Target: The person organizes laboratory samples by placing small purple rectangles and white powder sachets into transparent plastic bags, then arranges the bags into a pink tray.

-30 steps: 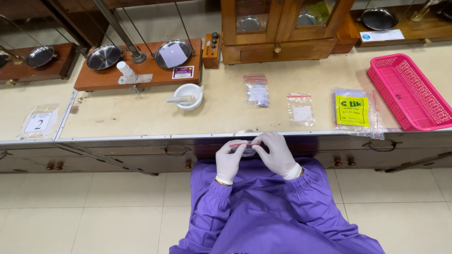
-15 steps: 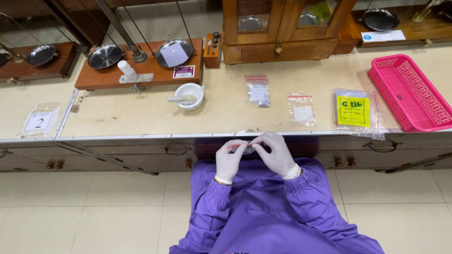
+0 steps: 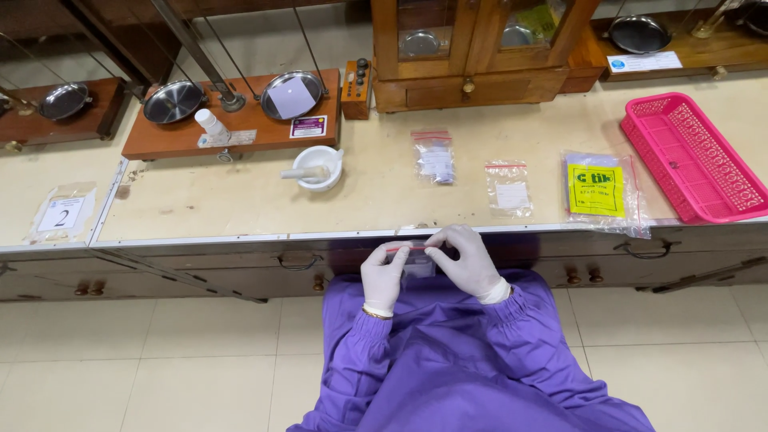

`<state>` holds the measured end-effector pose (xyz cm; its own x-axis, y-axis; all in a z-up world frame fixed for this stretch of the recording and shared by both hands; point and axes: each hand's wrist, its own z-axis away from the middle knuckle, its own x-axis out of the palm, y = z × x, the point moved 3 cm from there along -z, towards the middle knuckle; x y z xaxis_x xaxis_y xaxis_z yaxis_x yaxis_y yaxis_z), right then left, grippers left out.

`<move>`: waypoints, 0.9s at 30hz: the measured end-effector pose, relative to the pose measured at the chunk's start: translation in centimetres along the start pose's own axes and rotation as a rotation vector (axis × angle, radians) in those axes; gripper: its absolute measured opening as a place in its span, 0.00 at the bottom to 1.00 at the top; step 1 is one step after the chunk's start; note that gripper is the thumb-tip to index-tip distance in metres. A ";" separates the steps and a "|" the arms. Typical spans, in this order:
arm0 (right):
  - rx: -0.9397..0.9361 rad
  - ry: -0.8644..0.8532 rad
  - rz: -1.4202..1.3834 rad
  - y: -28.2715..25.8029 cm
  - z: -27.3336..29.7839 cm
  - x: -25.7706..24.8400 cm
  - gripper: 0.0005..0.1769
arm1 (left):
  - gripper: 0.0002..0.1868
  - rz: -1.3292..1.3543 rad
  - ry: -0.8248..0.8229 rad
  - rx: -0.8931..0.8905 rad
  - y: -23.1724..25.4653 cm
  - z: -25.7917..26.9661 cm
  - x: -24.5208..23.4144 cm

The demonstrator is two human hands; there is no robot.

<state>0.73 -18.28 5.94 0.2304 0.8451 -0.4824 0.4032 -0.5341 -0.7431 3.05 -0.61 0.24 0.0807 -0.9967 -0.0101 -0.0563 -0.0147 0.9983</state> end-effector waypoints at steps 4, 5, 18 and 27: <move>-0.020 0.021 -0.004 0.8 0.0 0.6 0.05 | 0.07 -0.015 -0.030 0.051 -0.8 -0.1 0.9; -0.022 0.017 0.003 1.2 0.0 0.6 0.05 | 0.06 -0.010 -0.041 0.058 -0.8 0.0 0.9; 0.199 -0.130 -0.020 1.1 -0.1 0.3 0.12 | 0.01 0.091 0.066 -0.025 -3.0 -2.7 0.8; 0.386 0.190 0.008 10.8 -7.0 -0.2 0.31 | 0.37 -0.324 0.086 0.586 3.5 -6.2 5.0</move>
<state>11.19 -24.06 1.25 0.4056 0.8109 -0.4219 0.0482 -0.4799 -0.8760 9.42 -5.13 4.00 0.2625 -0.9249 -0.2751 -0.5443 -0.3773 0.7493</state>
